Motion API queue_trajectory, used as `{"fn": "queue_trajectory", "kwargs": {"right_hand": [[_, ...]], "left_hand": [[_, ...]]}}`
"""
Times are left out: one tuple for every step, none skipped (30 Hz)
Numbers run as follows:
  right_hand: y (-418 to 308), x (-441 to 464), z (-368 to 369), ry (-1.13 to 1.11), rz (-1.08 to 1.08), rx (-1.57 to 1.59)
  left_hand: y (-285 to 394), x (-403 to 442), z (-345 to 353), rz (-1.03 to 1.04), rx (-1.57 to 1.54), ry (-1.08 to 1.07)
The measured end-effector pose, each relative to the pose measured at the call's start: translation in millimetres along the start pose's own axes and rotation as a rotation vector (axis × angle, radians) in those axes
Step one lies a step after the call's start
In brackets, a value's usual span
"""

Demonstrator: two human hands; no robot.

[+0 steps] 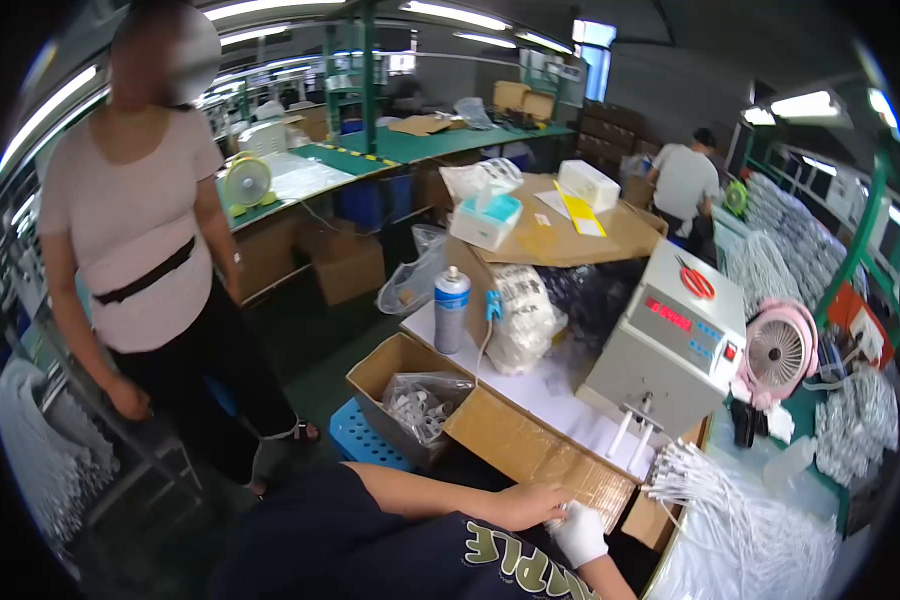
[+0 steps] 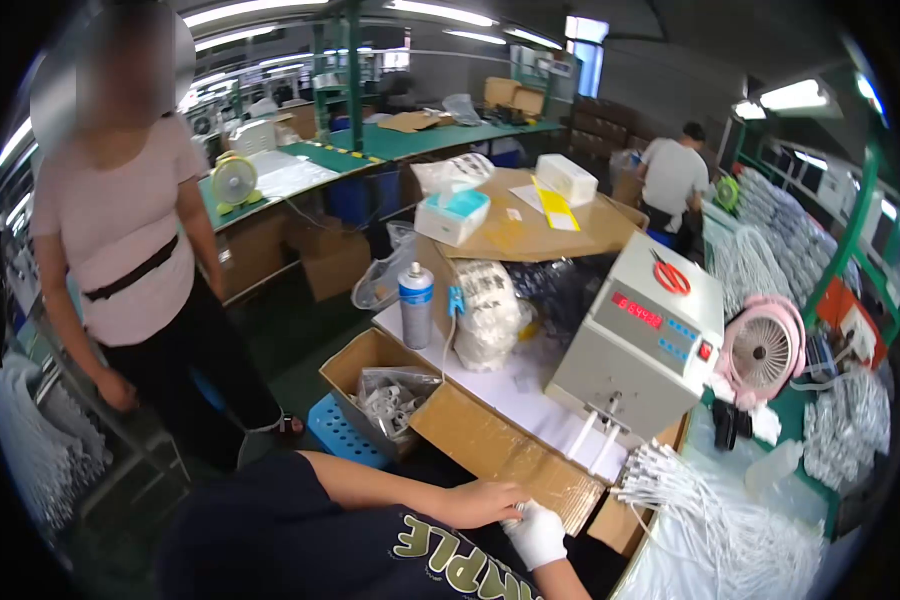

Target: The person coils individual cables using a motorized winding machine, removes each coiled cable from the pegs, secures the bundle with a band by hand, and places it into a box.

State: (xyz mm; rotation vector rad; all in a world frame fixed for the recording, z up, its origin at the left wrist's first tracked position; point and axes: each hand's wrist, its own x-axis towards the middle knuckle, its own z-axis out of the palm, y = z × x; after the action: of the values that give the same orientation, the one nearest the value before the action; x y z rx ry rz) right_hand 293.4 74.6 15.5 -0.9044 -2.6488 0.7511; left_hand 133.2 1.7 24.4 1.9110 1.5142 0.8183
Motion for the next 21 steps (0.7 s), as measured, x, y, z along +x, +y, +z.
{"fn": "queue_trajectory", "kwargs": {"right_hand": [[6.8,1.5,1.9,-0.012,0.031,0.095],[7.3,-4.3,2.6,-0.029,0.070,0.197],[4.5,-6.8,1.1,-0.046,0.128,0.207],[-1.9,-3.7,-4.5,-0.057,0.177,0.217],[-7.6,-5.1,-10.4,-0.010,0.155,0.228],[-6.6,-4.3,-11.1,0.042,0.122,0.217],[-7.1,-2.7,-14.7,0.049,0.096,0.185],[-6.8,-2.6,-16.6,0.049,0.060,0.148],[-4.4,-3.7,-13.9,0.046,0.049,0.126],[-0.5,-3.9,-10.6,0.043,0.038,0.100],[3.3,-4.2,-7.1,0.040,0.029,0.075],[8.1,-4.2,-2.1,0.019,0.044,0.050],[11.6,-2.5,2.5,-0.003,0.057,0.024],[13.1,-0.9,6.1,-0.025,0.065,-0.004],[12.9,-0.6,8.7,-0.016,0.084,-0.019],[8.7,-1.1,7.3,-0.009,0.088,0.008],[4.3,-3.6,2.3,-0.003,0.094,0.030],[-0.1,-3.0,-6.3,0.007,0.093,0.045],[-7.8,-2.1,-17.3,0.056,0.097,0.050],[-18.1,-2.4,-27.8,0.104,0.100,0.058],[-24.0,-1.1,-31.9,0.150,0.103,0.072]], "left_hand": [[4.0,2.9,-2.2,-0.003,0.060,-0.014],[8.0,2.0,0.6,-0.010,0.112,-0.037],[7.3,0.4,3.6,0.099,0.115,0.074],[9.5,-0.8,0.0,0.146,0.142,0.103],[15.0,-2.1,-3.8,0.195,0.165,0.130],[19.4,-3.8,-7.5,0.245,0.192,0.163],[21.6,-4.7,-9.9,0.276,0.185,0.203],[21.9,-5.7,-10.4,0.269,0.149,0.197],[22.1,-6.7,-10.6,0.260,0.115,0.196],[22.1,-6.2,-10.6,0.254,0.080,0.197],[21.7,-5.0,-9.9,0.228,0.076,0.184],[20.9,-4.0,-7.7,0.199,0.071,0.170],[20.3,-3.8,-5.5,0.169,0.066,0.158],[20.1,-3.4,-3.4,0.168,0.092,0.159],[20.1,-2.7,-1.3,0.167,0.118,0.162],[19.7,-4.0,-0.2,0.166,0.142,0.163],[19.2,-6.2,0.5,0.192,0.142,0.173],[18.2,-4.8,-1.2,0.225,0.147,0.192],[18.6,-1.5,-5.0,0.260,0.155,0.215],[20.6,1.8,-8.6,0.309,0.173,0.250],[22.6,4.0,-11.8,0.353,0.192,0.281]]}}
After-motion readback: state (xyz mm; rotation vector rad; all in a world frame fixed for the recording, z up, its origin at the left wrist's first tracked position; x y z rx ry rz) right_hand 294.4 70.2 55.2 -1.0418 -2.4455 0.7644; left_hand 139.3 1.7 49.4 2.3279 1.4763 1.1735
